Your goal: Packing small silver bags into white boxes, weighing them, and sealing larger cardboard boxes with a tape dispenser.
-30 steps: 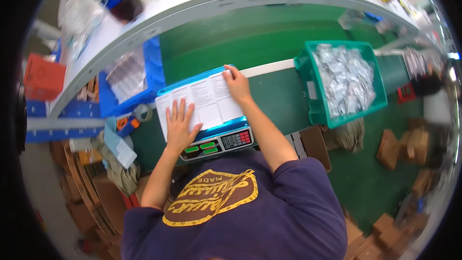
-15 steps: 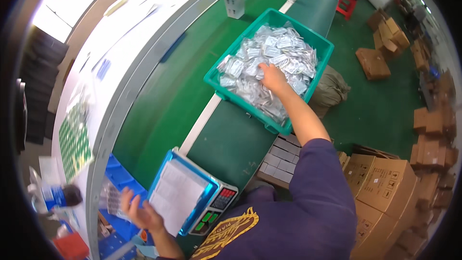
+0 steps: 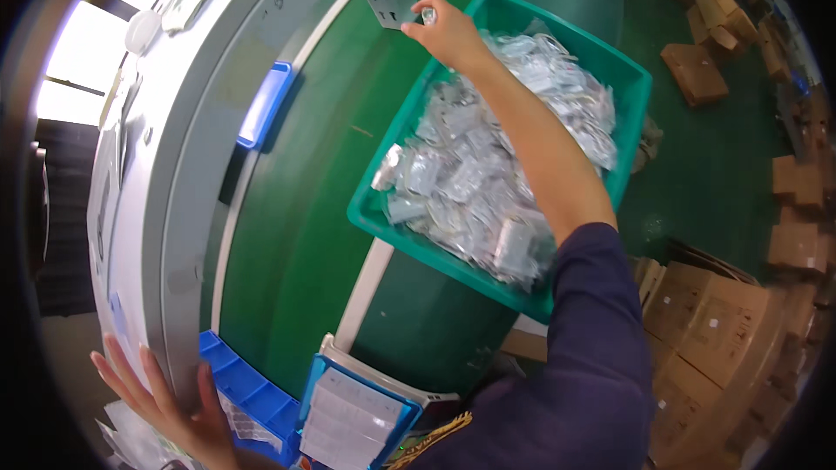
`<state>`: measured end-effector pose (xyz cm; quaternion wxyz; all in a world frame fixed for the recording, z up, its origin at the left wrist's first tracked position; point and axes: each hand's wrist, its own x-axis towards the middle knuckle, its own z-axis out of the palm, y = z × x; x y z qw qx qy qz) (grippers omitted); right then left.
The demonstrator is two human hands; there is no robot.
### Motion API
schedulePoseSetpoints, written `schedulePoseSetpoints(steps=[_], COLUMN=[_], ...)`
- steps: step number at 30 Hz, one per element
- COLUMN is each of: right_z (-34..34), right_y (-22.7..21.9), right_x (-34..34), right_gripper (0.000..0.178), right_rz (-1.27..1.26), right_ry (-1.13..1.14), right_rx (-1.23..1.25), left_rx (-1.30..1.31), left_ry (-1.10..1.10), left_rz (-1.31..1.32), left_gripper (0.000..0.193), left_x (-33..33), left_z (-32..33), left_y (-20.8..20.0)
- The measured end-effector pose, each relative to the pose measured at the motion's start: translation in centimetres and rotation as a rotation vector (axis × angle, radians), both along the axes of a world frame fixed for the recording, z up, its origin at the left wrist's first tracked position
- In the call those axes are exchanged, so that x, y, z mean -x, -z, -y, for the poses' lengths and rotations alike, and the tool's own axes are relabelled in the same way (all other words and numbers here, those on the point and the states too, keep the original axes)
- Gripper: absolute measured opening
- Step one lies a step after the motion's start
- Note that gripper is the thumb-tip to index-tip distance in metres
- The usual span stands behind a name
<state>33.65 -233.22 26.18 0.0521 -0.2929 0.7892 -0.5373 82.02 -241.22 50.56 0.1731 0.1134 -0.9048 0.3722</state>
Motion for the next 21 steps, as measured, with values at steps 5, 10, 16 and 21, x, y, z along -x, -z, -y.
schedulePoseSetpoints(steps=[5, 10, 16, 21], right_z=[11.3, 19.0, 14.3, 2.5], right_y=[8.0, 10.0, 8.8, -3.8], right_x=[10.8, 7.1, -2.6, -18.4], right_gripper=[0.064, 0.048, 0.022, 0.021], right_rz=[-0.438, -0.607, -0.695, -0.342], right_ry=[0.254, 0.022, -0.340, -0.953], right_rx=[-0.175, 0.110, 0.213, 0.177], left_rx=[-0.503, -0.553, -0.527, -1.227], left_ry=[0.025, -0.086, 0.507, 0.006], left_rz=[-0.001, -0.023, -0.127, -0.305], left_gripper=[0.099, 0.102, 0.063, 0.121], left_x=[0.2, -0.3, -7.7, -2.0], left_z=[-1.3, -1.8, -0.9, -2.2], left_y=[-0.7, -1.0, 2.8, 17.2])
